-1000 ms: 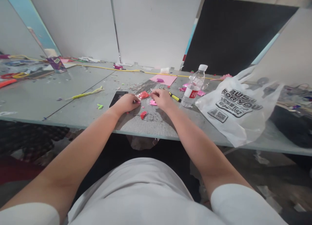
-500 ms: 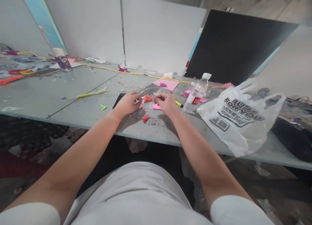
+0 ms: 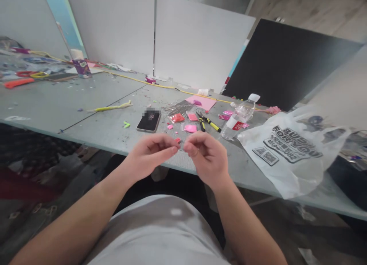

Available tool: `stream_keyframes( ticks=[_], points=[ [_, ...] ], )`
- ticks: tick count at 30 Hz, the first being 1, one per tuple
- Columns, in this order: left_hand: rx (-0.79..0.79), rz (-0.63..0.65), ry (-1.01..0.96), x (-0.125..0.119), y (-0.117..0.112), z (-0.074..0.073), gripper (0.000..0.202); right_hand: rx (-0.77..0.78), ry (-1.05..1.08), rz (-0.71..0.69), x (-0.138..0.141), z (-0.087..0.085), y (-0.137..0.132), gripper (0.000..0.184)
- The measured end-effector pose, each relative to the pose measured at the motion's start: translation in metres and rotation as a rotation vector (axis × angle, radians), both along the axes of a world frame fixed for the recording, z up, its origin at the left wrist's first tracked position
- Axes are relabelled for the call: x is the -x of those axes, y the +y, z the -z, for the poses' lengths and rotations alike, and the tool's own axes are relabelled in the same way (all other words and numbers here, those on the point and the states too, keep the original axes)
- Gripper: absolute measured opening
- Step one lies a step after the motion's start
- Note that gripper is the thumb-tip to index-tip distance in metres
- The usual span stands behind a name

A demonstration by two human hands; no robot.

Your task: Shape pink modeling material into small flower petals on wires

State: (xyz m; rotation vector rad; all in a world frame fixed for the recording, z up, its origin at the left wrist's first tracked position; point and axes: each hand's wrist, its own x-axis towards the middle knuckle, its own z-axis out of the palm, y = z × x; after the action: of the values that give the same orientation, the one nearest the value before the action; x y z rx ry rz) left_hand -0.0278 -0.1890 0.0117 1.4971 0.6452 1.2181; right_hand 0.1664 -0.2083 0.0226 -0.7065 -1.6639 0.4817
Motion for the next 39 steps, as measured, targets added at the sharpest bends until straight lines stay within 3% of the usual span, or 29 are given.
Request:
stream_keyframes(
  ticks=[2,6,13,18,27,33,39],
  points=[
    [0.107,0.078,0.008,0.003,-0.013,-0.003,0.019,-0.150,-0.067,-0.036,0.004,-0.001,-0.013,0.004],
    [0.283,0.200,0.019,0.007,-0.025,-0.003,0.019,-0.250,-0.114,-0.099,0.007,0.000,-0.027,0.020],
    [0.367,0.288,0.052,0.006,-0.031,-0.001,0.008,-0.216,-0.169,-0.099,0.001,0.002,-0.042,0.039],
    [0.373,0.302,0.031,0.008,-0.034,-0.001,0.013,-0.209,-0.202,-0.132,-0.004,-0.004,-0.046,0.051],
    [0.461,0.347,0.055,0.009,-0.043,-0.008,0.013,-0.087,-0.289,-0.215,-0.007,-0.024,-0.049,0.034],
    [0.306,0.328,0.190,0.012,-0.052,-0.015,0.010,0.104,-0.253,-0.320,-0.008,-0.027,-0.050,0.025],
    [-0.069,0.065,0.308,0.013,-0.061,-0.023,0.016,0.375,0.088,-0.408,0.003,-0.009,-0.052,0.021]
  ],
)
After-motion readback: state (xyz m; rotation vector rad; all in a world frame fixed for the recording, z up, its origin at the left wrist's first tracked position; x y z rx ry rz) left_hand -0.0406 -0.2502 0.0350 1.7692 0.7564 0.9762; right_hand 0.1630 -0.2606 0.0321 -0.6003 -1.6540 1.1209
